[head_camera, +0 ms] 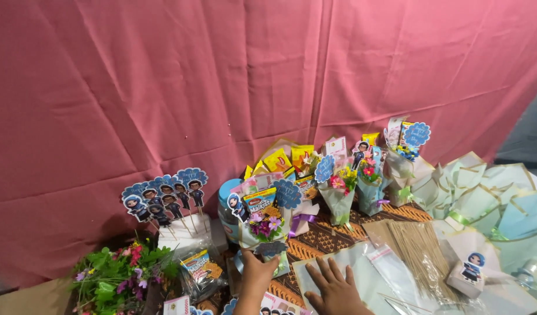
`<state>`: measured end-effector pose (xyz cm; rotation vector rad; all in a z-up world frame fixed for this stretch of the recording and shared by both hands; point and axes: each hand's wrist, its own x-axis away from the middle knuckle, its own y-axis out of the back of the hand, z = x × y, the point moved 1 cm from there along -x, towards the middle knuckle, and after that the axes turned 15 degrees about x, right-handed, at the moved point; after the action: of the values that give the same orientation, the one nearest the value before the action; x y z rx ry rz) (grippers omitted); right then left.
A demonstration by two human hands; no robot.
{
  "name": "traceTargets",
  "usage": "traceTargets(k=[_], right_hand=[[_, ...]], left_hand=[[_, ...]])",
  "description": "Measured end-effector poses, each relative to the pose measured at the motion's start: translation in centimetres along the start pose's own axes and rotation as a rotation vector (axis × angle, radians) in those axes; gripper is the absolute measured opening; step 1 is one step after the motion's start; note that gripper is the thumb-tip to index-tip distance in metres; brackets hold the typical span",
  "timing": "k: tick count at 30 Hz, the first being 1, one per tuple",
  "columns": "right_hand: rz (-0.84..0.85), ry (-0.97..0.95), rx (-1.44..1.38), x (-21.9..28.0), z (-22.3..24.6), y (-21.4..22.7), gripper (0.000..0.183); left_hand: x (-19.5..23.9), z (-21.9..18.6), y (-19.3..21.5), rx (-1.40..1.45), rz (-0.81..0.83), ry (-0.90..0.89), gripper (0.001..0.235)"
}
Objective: Assembling a decorative bouquet by folding paper, arranging snacks, and adding money
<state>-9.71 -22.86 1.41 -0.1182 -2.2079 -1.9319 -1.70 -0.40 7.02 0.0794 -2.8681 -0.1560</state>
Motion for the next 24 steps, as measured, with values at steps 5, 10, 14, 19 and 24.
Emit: traceTargets(k=[5,10,14,19,24], right_hand=[[0.085,0.057,-0.02,1.8,-0.3,2.4,0.078],[-0.088,0.064,-0.206,5.2,-1.5,3.7,0.081],[-0.038,0.209,-0.178,10.7,-3.8,5.5,0.089],[0.03,0.34,-0.097,17.2,-8.4,3.7,0.086],[-0.056,0.06,-0.348,24.3,-14.1,2.9,0.067]], left_hand=[[1.5,-1.6,0.0,0.128,-0.05,-0.133,0.116],[9.4,-9.9,1.7,0.221,-0.2,0.069,0.129],[9.8,-6.7,2.1,0.444,-0.382,-0.106,0.109],[15.1,-4.8,-1.4,0.281,-0.306,-0.441,0.079],[25.0,-2.2,-8.1,-0.1,0.071,-0.376,0.058]])
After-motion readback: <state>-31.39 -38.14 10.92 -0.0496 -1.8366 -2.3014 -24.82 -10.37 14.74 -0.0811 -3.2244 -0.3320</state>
